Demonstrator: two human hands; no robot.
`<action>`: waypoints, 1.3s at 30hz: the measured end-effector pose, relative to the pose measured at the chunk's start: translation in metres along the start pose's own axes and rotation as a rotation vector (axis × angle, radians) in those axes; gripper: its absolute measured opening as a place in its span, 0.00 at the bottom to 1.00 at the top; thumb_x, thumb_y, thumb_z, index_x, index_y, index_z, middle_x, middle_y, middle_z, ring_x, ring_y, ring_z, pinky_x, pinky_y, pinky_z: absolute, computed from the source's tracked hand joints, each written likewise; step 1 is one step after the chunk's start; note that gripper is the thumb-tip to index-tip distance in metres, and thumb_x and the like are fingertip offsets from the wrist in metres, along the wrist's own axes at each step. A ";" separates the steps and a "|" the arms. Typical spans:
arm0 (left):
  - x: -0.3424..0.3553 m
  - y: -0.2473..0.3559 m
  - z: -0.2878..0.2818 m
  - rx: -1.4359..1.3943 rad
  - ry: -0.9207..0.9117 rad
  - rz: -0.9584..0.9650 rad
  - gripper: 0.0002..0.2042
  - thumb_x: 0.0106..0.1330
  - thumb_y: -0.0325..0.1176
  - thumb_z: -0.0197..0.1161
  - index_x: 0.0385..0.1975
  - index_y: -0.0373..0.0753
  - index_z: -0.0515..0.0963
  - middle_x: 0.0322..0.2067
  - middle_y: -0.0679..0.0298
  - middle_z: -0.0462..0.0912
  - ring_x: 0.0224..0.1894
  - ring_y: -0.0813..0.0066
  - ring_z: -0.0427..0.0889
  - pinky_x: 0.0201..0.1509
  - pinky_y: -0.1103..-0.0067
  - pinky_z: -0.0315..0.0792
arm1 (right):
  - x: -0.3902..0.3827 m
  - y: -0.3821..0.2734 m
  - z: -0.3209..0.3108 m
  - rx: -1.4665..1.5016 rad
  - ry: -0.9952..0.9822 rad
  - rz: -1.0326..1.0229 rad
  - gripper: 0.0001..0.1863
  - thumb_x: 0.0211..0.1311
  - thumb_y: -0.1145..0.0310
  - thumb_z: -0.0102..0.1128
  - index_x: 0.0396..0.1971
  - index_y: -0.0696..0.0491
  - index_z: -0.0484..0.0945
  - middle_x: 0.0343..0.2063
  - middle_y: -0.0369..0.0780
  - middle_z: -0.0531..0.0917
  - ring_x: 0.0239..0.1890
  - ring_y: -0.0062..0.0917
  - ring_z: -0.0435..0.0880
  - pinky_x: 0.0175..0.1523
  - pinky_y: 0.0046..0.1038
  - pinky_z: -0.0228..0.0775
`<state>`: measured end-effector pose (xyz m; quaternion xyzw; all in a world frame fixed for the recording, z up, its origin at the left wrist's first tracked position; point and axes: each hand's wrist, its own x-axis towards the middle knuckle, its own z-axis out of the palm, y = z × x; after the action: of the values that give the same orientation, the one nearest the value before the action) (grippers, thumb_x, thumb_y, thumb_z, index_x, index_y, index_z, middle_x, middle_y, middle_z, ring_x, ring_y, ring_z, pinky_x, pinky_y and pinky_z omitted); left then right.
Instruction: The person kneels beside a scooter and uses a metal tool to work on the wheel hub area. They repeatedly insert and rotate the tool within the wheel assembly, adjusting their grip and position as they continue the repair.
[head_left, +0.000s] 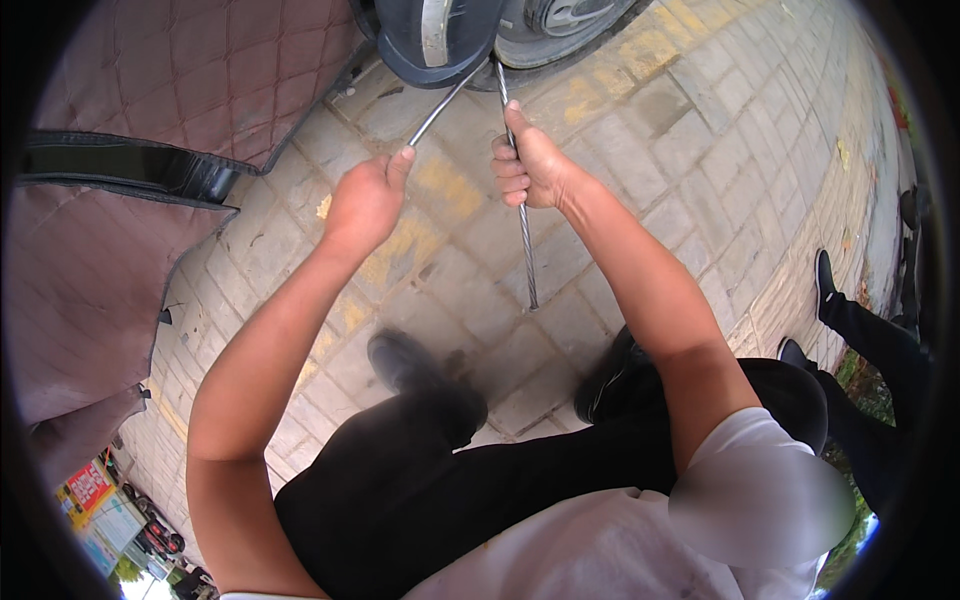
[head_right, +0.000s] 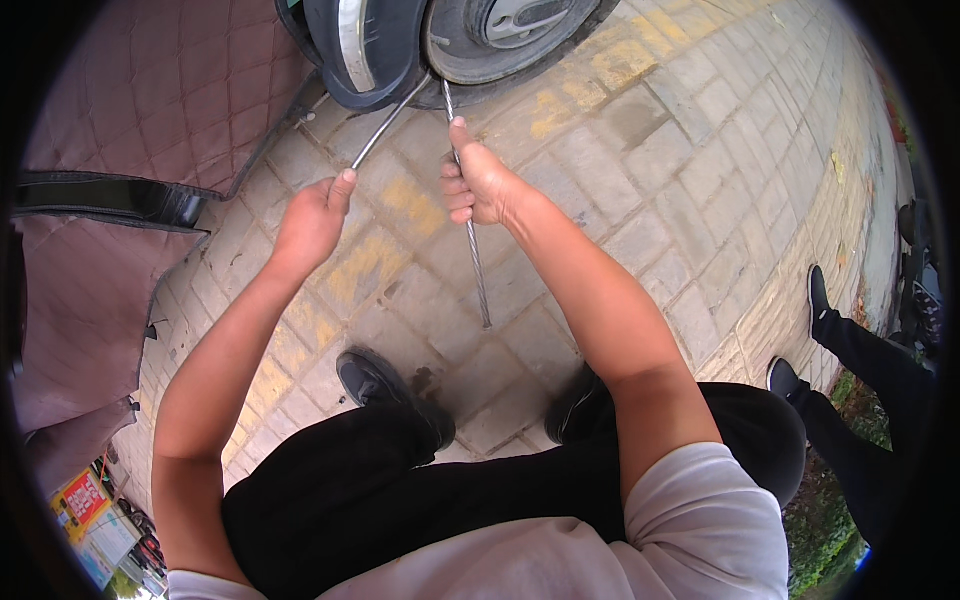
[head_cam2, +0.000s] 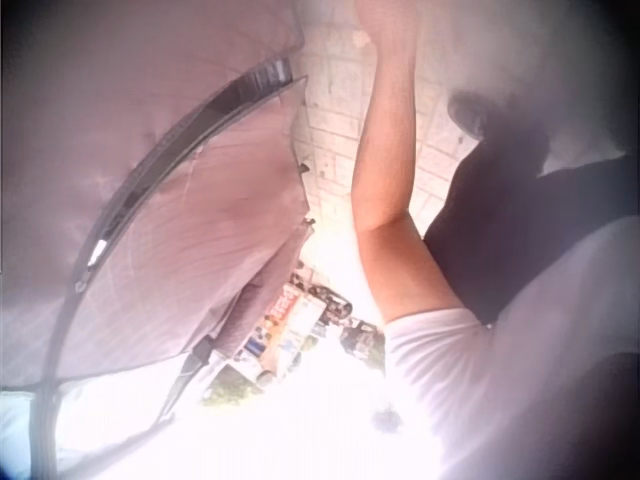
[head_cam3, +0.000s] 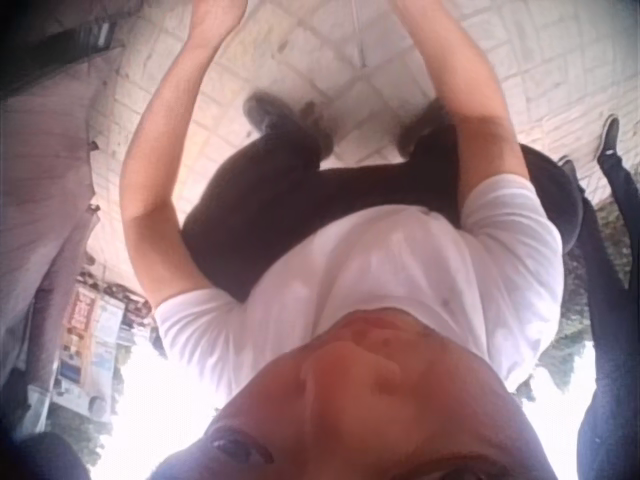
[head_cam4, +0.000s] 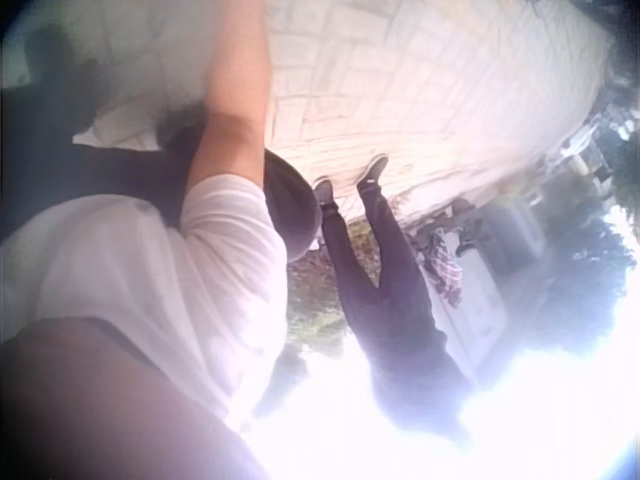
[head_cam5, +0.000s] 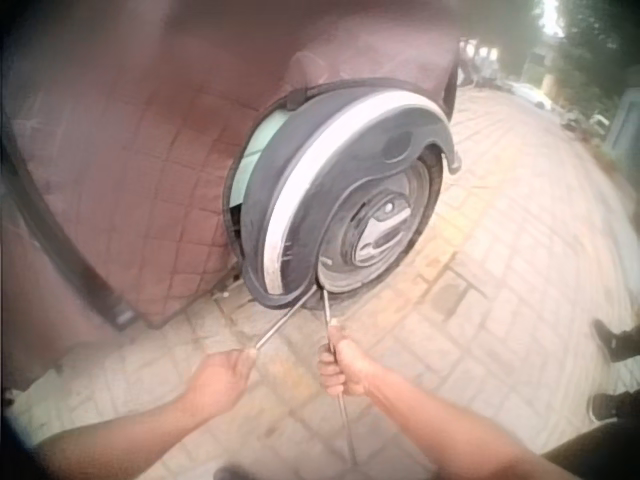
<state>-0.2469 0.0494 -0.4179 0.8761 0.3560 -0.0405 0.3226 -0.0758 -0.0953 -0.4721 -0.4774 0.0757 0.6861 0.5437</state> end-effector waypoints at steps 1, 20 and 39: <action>-0.009 0.001 0.015 -0.125 -0.027 -0.013 0.27 0.71 0.53 0.45 0.31 0.30 0.76 0.30 0.40 0.78 0.37 0.41 0.77 0.43 0.61 0.70 | 0.000 0.001 0.001 0.002 -0.011 -0.010 0.34 0.63 0.28 0.28 0.13 0.44 0.52 0.11 0.27 0.48 0.12 0.17 0.44 0.18 0.24 0.39; -0.049 0.051 0.111 -1.031 -0.440 -0.336 0.21 0.72 0.55 0.46 0.30 0.42 0.72 0.22 0.71 0.71 0.24 0.80 0.69 0.31 0.80 0.67 | 0.004 0.007 0.011 0.135 0.089 -0.165 0.35 0.66 0.32 0.29 0.22 0.51 0.66 0.12 0.30 0.59 0.12 0.20 0.56 0.18 0.26 0.54; -0.062 0.089 0.107 -1.092 -0.041 -0.622 0.15 0.75 0.44 0.43 0.39 0.37 0.68 0.29 0.58 0.76 0.19 0.76 0.69 0.25 0.77 0.67 | -0.029 -0.017 -0.030 -0.552 0.610 -1.087 0.12 0.67 0.65 0.50 0.42 0.56 0.77 0.27 0.52 0.80 0.32 0.46 0.80 0.41 0.38 0.71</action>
<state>-0.2181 -0.0989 -0.4365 0.4396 0.5574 0.0384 0.7032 -0.0458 -0.1264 -0.4594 -0.7407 -0.2030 0.1444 0.6240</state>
